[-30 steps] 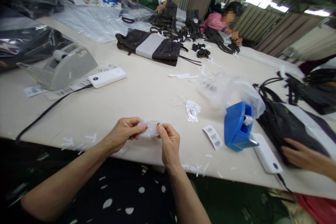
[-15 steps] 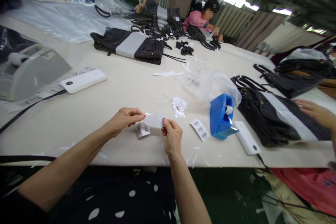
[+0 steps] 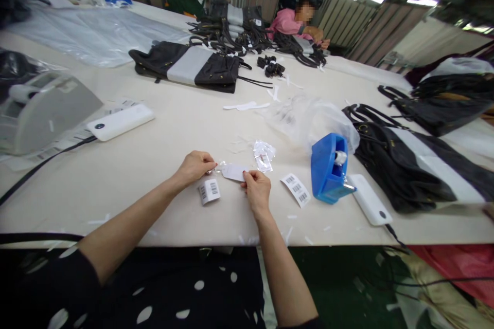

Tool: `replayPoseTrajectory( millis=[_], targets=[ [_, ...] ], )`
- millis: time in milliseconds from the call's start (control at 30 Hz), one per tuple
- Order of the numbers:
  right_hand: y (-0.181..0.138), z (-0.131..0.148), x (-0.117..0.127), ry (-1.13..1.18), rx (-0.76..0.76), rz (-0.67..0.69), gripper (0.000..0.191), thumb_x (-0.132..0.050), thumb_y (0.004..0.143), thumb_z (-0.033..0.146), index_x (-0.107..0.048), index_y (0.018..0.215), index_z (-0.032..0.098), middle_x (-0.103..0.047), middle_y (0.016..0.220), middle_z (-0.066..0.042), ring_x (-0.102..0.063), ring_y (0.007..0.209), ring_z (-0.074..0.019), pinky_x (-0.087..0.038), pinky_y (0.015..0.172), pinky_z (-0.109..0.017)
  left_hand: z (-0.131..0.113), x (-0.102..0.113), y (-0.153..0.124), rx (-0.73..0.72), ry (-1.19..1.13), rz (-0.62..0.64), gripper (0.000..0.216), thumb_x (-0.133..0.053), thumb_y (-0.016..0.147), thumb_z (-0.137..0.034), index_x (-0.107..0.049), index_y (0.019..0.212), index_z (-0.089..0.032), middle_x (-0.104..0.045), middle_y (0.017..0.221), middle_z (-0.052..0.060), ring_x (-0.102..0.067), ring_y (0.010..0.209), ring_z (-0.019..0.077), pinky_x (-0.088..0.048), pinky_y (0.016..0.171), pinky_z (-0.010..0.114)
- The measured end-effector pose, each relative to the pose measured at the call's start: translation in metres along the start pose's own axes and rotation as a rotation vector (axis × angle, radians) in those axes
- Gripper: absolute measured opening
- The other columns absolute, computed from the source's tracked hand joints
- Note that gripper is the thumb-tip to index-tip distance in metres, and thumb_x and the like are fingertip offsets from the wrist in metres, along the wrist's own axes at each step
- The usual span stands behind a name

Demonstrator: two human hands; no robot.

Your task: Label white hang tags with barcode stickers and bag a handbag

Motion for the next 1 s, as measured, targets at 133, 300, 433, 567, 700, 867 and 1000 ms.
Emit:
replayPoseTrajectory(
  millis=[133, 300, 433, 567, 700, 867, 1000],
  targets=[
    [0.003, 0.001, 0.001, -0.148, 0.028, 0.004, 0.024, -0.059, 0.068, 0.042, -0.058, 0.069, 0.017, -0.055, 0.047, 0.002, -0.053, 0.042, -0.0130, -0.034, 0.038, -0.021, -0.002, 0.002, 0.000, -0.011, 0.183, -0.041, 0.015, -0.055, 0.069, -0.027, -0.065, 0.073, -0.016, -0.065, 0.075, 0.007, -0.058, 0.074, 0.0226, -0.040, 0.063, 0.030],
    [0.006, 0.012, 0.002, -0.399, 0.122, -0.010, 0.020, -0.057, 0.070, 0.037, -0.058, 0.064, 0.018, -0.058, 0.054, 0.000, -0.053, 0.045, -0.0139, -0.039, 0.051, -0.026, -0.017, 0.008, -0.011, -0.130, 0.387, -0.184, 0.029, -0.051, 0.074, -0.025, -0.058, 0.099, -0.013, -0.060, 0.098, 0.016, -0.052, 0.095, 0.0307, -0.036, 0.077, 0.040],
    [0.005, 0.024, 0.003, -0.586, 0.192, -0.046, 0.016, -0.056, 0.071, 0.031, -0.057, 0.061, 0.018, -0.058, 0.056, -0.002, -0.054, 0.057, -0.0175, -0.039, 0.063, -0.030, -0.038, -0.005, -0.018, -0.499, 0.568, -0.210, 0.020, -0.046, 0.080, -0.017, -0.060, 0.094, -0.016, -0.059, 0.098, 0.013, -0.049, 0.096, 0.0274, -0.032, 0.079, 0.041],
    [-0.006, 0.034, 0.001, -0.703, 0.278, -0.081, 0.013, -0.052, 0.075, 0.026, -0.059, 0.077, 0.016, -0.061, 0.073, -0.007, -0.056, 0.071, -0.0206, -0.039, 0.069, -0.032, -0.034, -0.013, -0.017, -0.598, 0.535, -0.085, 0.023, -0.041, 0.084, -0.013, -0.063, 0.083, -0.018, -0.063, 0.091, 0.006, -0.052, 0.089, 0.0215, -0.034, 0.074, 0.037],
    [-0.040, 0.044, -0.010, -0.611, 0.518, -0.001, 0.019, -0.045, 0.080, 0.023, -0.057, 0.093, 0.016, -0.059, 0.085, -0.007, -0.055, 0.073, -0.0168, -0.044, 0.071, -0.031, -0.034, 0.016, -0.035, -0.578, 0.363, -0.165, 0.021, -0.043, 0.084, -0.017, -0.063, 0.088, -0.018, -0.065, 0.094, 0.005, -0.052, 0.095, 0.0202, -0.034, 0.082, 0.036],
    [-0.082, 0.044, -0.040, -0.537, 0.677, 0.228, 0.032, -0.052, 0.072, 0.016, -0.054, 0.104, 0.018, -0.058, 0.096, -0.006, -0.054, 0.080, -0.0163, -0.047, 0.072, -0.029, -0.020, 0.017, -0.059, -0.389, 0.086, -0.011, 0.024, -0.057, 0.074, -0.039, -0.060, 0.077, -0.015, -0.061, 0.080, 0.004, -0.053, 0.079, 0.0178, -0.040, 0.071, 0.029],
    [-0.092, 0.047, -0.049, -0.612, 0.788, 0.132, 0.021, -0.047, 0.077, 0.012, -0.056, 0.095, 0.017, -0.060, 0.083, -0.006, -0.055, 0.076, -0.0169, -0.046, 0.069, -0.030, -0.007, 0.001, -0.064, -0.232, 0.003, 0.087, 0.028, -0.070, 0.057, -0.037, -0.055, 0.064, -0.015, -0.053, 0.068, 0.000, -0.048, 0.066, 0.0150, -0.036, 0.059, 0.026]
  ],
)
Point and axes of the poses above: each hand's wrist, its own y-axis towards the middle knuckle, its own x-axis out of the back of the hand, z = x × y, the point moved 9 cm from there along y, towards the middle knuckle
